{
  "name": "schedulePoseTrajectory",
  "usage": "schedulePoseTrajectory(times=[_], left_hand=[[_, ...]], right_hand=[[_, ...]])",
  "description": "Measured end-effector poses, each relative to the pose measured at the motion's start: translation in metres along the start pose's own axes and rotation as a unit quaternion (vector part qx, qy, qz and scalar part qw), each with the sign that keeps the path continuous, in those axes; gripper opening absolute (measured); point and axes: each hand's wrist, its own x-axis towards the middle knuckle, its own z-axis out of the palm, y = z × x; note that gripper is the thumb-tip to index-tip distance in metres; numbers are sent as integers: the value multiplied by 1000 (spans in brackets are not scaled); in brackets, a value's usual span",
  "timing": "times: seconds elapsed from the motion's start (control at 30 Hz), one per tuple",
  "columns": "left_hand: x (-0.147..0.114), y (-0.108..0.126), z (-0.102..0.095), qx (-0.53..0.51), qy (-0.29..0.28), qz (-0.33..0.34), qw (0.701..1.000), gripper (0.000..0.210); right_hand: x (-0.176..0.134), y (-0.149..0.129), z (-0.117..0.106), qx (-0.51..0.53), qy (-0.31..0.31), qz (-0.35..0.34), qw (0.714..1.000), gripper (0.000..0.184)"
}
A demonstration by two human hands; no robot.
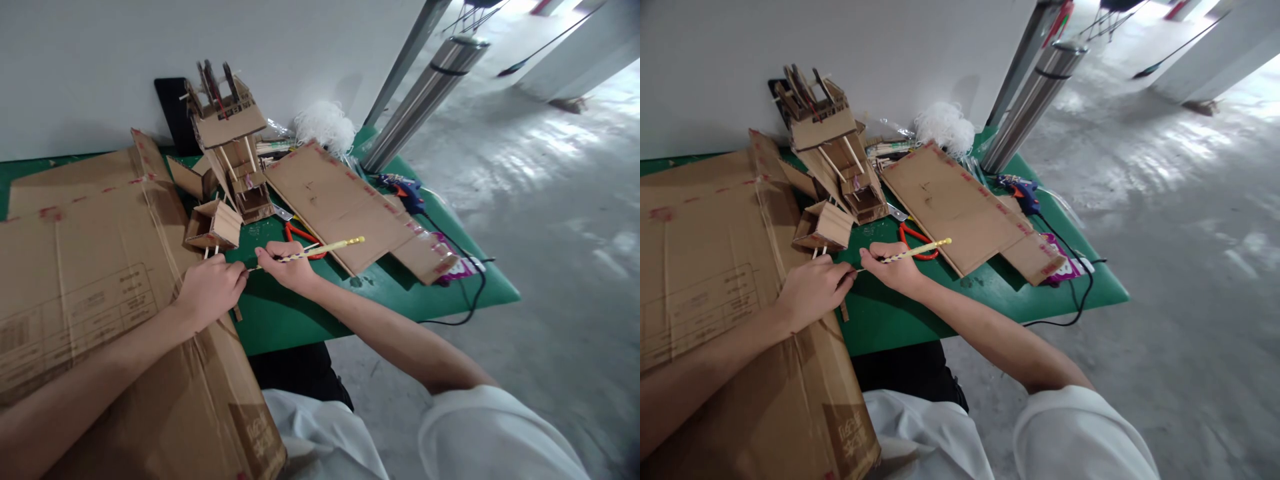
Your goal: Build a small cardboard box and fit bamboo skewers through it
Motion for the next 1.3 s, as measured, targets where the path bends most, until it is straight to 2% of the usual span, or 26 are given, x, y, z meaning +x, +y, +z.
schedulePoseTrajectory(times=[1.3], left_hand=[[0, 0, -1, 2, 9, 3, 1000, 39]], right_hand=[[1, -2, 0, 8, 0, 2, 1000, 52]])
